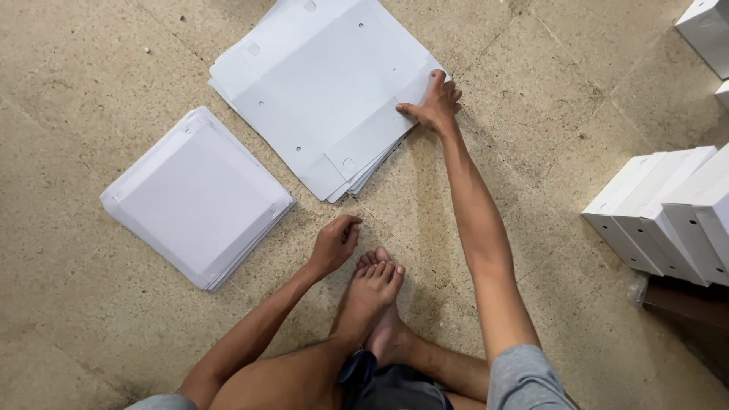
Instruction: The person sits on the floor and folds flat white cardboard pieces into small rectangular boxes by hand. They fold the side flaps, tuck tabs into slots, and then stack the completed boxes. The process is repeated for multiple units.
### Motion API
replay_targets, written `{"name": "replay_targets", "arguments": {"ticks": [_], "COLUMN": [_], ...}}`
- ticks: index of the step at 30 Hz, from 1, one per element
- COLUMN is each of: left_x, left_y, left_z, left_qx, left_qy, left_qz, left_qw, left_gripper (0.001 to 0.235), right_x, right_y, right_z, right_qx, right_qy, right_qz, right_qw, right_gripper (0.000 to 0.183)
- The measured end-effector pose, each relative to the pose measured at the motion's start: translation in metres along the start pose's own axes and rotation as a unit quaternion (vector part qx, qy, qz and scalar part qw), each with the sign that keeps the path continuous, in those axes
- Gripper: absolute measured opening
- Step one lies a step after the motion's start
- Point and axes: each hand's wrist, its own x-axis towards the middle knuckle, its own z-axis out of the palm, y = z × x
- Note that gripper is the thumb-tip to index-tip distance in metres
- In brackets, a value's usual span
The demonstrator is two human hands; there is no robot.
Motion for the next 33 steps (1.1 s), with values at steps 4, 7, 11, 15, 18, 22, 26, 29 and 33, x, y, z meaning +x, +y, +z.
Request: {"name": "replay_targets", "arguments": {"ticks": [4, 7, 11, 15, 18, 22, 26, 29, 33], "left_x": [0.000, 0.001, 0.000, 0.000, 0.000, 0.000, -0.001, 0.000, 0.000], "left_y": [-0.001, -0.001, -0.001, -0.002, 0.001, -0.001, -0.003, -0.003, 0.000], "left_z": [0.001, 0.002, 0.000, 0.002, 0.000, 0.001, 0.002, 0.002, 0.000], "left_qx": [0.001, 0.011, 0.011, 0.016, 0.012, 0.018, 0.022, 0.016, 0.017], "left_qy": [-0.002, 0.002, -0.003, 0.005, 0.003, 0.001, 0.001, 0.001, 0.012], "left_qz": [0.002, 0.006, 0.003, 0.004, 0.002, 0.006, 0.013, 0.010, 0.017], "left_qw": [1.000, 1.000, 1.000, 1.000, 1.000, 1.000, 1.000, 1.000, 1.000], "left_gripper": [0.015, 0.015, 0.015, 0.016, 0.015, 0.015, 0.015, 0.015, 0.015], "right_x": [-0.003, -0.001, -0.003, -0.005, -0.011, 0.004, -0.005, -0.028, -0.049], "right_y": [-0.005, -0.004, -0.008, -0.007, -0.013, -0.006, -0.019, -0.042, -0.060], "right_z": [-0.008, -0.009, -0.010, -0.007, -0.011, -0.003, -0.029, -0.072, -0.123], "right_qx": [0.019, 0.003, 0.007, 0.022, 0.045, 0.012, 0.096, 0.175, 0.308], "right_qy": [-0.011, -0.020, -0.019, -0.001, 0.010, 0.067, -0.009, -0.102, -0.191], "right_qz": [0.009, 0.027, 0.034, 0.025, 0.025, -0.014, -0.050, -0.046, -0.081], "right_qw": [1.000, 0.999, 0.999, 0.999, 0.999, 0.998, 0.994, 0.978, 0.929], "right_gripper": [0.095, 0.094, 0.089, 0.088, 0.089, 0.096, 0.078, 0.043, 0.041]}}
